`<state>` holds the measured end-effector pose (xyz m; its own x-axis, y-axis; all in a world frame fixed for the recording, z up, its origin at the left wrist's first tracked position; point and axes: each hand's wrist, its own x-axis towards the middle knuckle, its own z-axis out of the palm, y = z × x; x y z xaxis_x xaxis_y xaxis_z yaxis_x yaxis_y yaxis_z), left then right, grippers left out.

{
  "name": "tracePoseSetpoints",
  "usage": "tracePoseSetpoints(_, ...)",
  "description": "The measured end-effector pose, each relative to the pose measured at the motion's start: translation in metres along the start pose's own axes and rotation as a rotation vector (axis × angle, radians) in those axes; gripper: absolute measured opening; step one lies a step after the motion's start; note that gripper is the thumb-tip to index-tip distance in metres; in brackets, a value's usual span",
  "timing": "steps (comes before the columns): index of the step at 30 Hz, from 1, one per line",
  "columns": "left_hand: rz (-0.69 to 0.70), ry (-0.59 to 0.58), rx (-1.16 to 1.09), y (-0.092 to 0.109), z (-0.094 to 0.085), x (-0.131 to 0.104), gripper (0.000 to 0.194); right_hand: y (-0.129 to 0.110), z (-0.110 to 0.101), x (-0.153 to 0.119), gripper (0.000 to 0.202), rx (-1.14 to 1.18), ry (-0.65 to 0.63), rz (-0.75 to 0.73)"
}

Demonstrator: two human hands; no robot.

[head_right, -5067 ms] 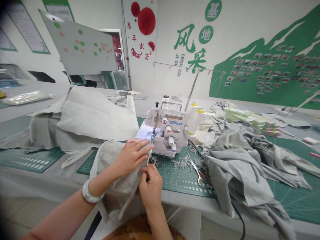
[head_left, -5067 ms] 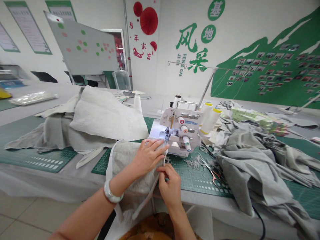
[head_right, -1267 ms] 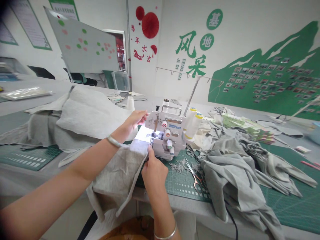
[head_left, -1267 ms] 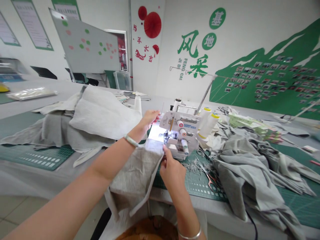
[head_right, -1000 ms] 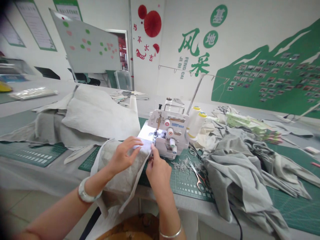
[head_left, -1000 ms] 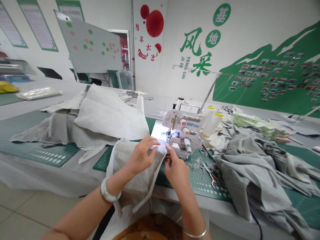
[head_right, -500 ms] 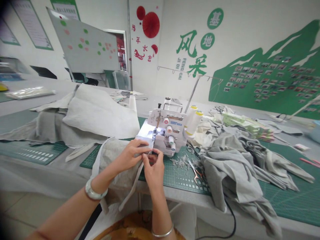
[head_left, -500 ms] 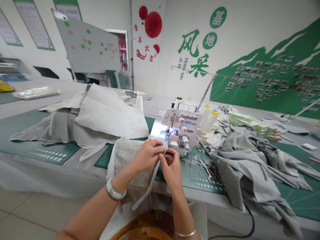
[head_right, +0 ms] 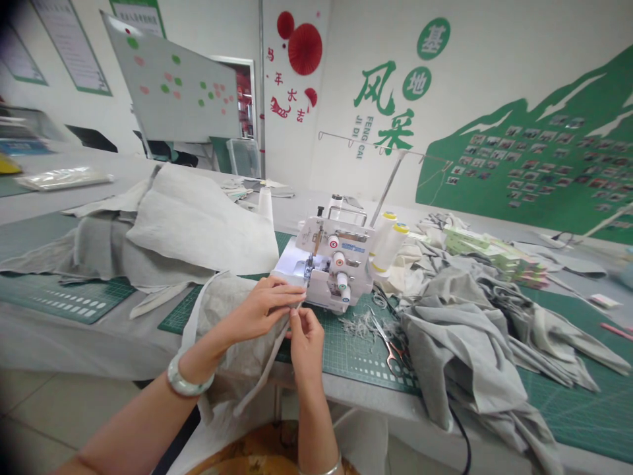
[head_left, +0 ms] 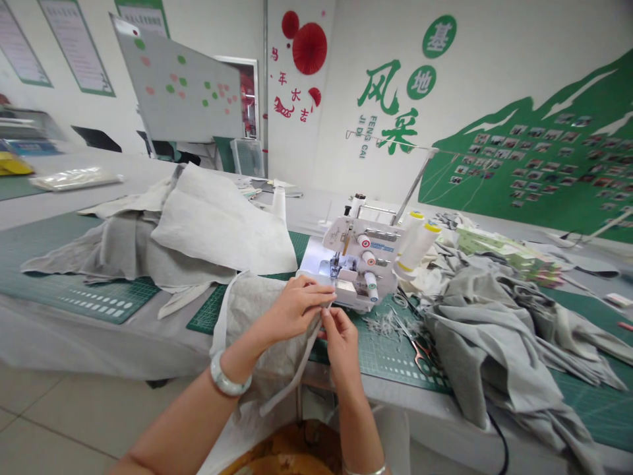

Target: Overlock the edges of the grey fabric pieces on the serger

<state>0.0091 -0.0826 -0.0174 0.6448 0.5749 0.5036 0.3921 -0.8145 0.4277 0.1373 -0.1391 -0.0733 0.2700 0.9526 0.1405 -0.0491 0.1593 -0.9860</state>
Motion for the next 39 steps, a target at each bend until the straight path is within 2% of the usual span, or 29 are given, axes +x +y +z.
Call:
tracePoseSetpoints(6,-0.014,-0.014,0.027,0.0,0.002,0.0,0.045,0.0,0.0,0.004,0.021,-0.099,-0.007,-0.055)
tracePoseSetpoints(16,-0.011,-0.003,0.038,-0.004,0.006,0.002,0.04,-0.003,0.005,0.003,0.005,-0.252,0.062,-0.115)
tracePoseSetpoints(22,-0.018,-0.024,0.09,-0.002,0.006,0.002,0.046,-0.006,0.007,0.004,0.02,-0.144,0.134,-0.101)
tracePoseSetpoints(27,-0.012,-0.016,0.099,-0.003,0.007,0.002,0.043,-0.006,0.003,0.003,0.03,-0.174,0.134,-0.077)
tracePoseSetpoints(34,0.006,0.04,0.084,-0.003,0.009,0.002,0.045,-0.007,-0.001,0.0,0.03,-0.277,0.107,-0.083)
tracePoseSetpoints(39,-0.008,0.049,0.102,-0.001,0.011,0.003,0.043,-0.009,-0.001,-0.001,0.022,-0.262,0.061,-0.103)
